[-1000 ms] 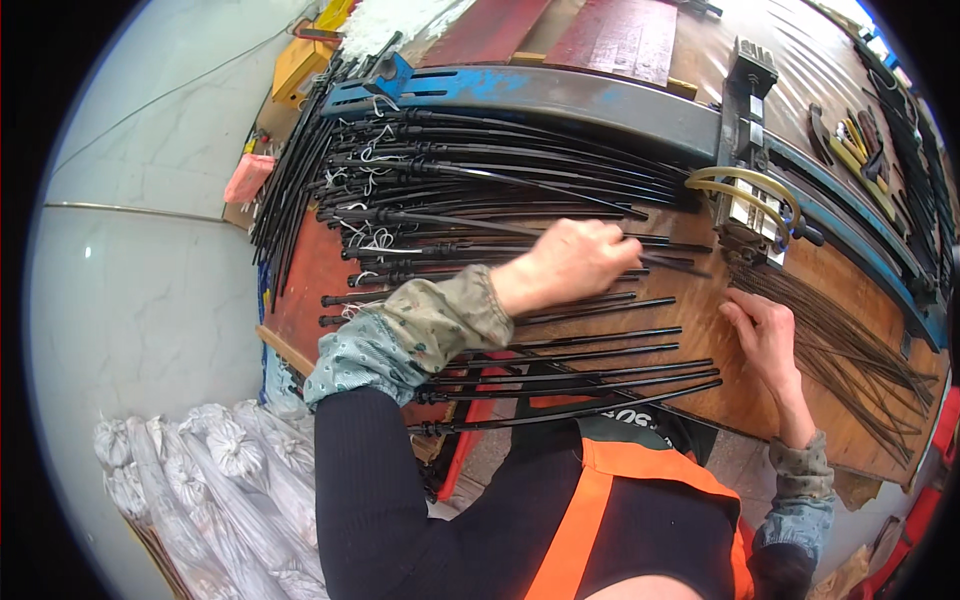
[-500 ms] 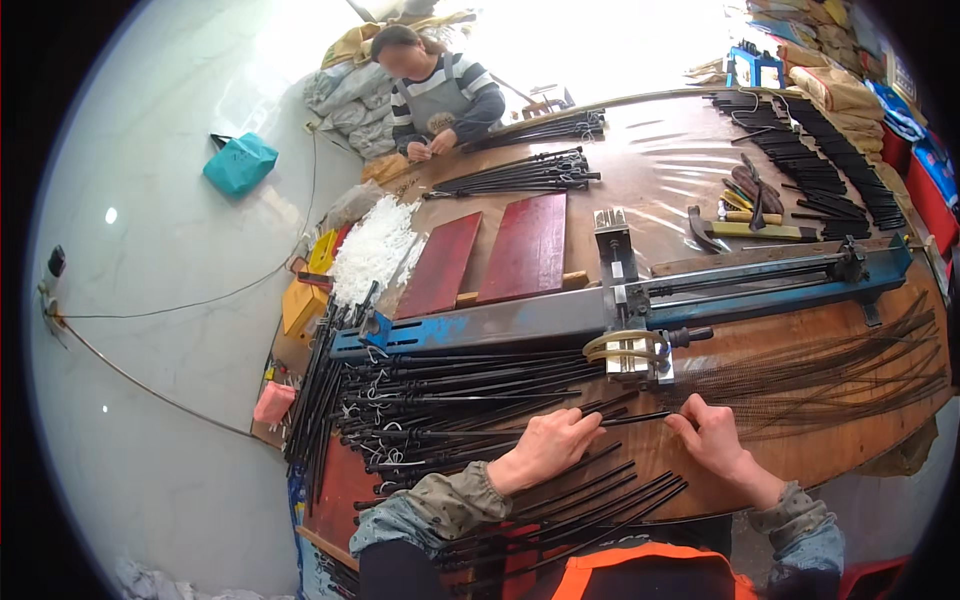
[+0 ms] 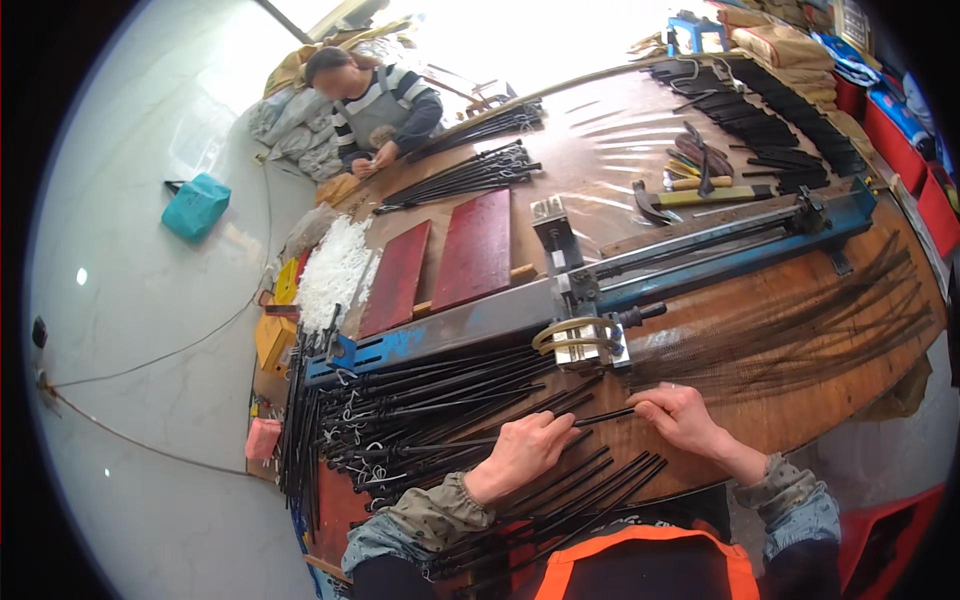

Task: Assembling umbrella ribs and metal components at a factory workbench.

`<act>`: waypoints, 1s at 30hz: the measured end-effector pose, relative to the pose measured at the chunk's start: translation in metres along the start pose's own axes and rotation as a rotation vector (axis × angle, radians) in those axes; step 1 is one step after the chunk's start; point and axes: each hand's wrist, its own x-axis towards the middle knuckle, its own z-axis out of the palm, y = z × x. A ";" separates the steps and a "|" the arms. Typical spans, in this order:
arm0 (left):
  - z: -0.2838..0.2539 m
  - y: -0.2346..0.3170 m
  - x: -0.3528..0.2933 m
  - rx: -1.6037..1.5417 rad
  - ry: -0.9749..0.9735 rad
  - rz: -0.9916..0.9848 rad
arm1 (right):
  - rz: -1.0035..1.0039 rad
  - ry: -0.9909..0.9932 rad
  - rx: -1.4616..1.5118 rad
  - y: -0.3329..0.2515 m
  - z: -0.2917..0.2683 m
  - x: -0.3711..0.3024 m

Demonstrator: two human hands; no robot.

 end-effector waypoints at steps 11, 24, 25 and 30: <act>-0.007 0.007 0.022 -0.139 -0.050 -0.026 | -0.224 0.146 0.004 0.015 -0.014 0.015; -0.089 0.030 0.139 0.209 0.030 0.210 | 0.374 0.246 -0.440 0.068 -0.138 0.035; -0.089 0.033 0.154 0.255 0.008 0.239 | 0.375 0.241 -0.448 0.078 -0.152 0.035; -0.081 0.032 0.190 0.272 -0.030 0.373 | 0.156 0.276 -0.771 0.143 -0.189 0.037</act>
